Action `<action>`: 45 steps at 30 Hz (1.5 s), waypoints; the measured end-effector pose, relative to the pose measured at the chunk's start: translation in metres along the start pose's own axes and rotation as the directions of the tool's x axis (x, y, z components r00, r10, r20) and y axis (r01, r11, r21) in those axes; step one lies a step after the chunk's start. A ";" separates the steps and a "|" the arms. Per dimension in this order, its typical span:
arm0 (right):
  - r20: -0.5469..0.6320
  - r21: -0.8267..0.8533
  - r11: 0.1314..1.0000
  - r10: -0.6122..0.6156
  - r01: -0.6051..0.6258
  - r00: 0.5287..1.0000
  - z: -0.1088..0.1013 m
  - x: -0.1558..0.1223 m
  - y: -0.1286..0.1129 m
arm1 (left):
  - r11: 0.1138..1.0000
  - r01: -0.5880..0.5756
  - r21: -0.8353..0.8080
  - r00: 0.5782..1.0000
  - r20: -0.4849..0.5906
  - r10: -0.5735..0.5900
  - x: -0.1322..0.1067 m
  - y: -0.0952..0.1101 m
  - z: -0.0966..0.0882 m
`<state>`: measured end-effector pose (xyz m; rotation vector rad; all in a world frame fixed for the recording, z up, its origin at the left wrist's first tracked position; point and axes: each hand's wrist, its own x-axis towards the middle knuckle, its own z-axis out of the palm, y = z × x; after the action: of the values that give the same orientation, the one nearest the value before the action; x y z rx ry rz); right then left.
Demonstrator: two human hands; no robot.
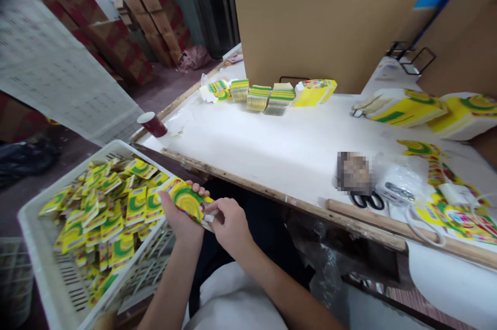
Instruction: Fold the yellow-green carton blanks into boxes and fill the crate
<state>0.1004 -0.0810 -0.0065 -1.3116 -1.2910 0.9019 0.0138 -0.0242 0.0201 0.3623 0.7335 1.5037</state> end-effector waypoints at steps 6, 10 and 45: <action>-0.034 0.218 0.972 0.101 -0.092 0.994 -0.007 0.004 0.005 | 0.999 -0.053 0.011 0.998 -0.014 0.053 -0.004 -0.002 0.004; 0.217 0.375 0.909 0.106 -0.183 0.970 -0.015 0.002 0.018 | 0.994 -0.105 0.036 0.994 -0.034 0.106 -0.009 -0.008 0.005; 0.212 0.661 0.617 0.393 -0.428 0.895 0.006 -0.012 0.020 | 0.912 -0.273 0.306 0.962 0.119 0.247 -0.016 -0.033 -0.023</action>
<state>0.0973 -0.0894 -0.0285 -0.9653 -0.5412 1.5716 0.0260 -0.0473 -0.0144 0.7876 0.8955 1.6093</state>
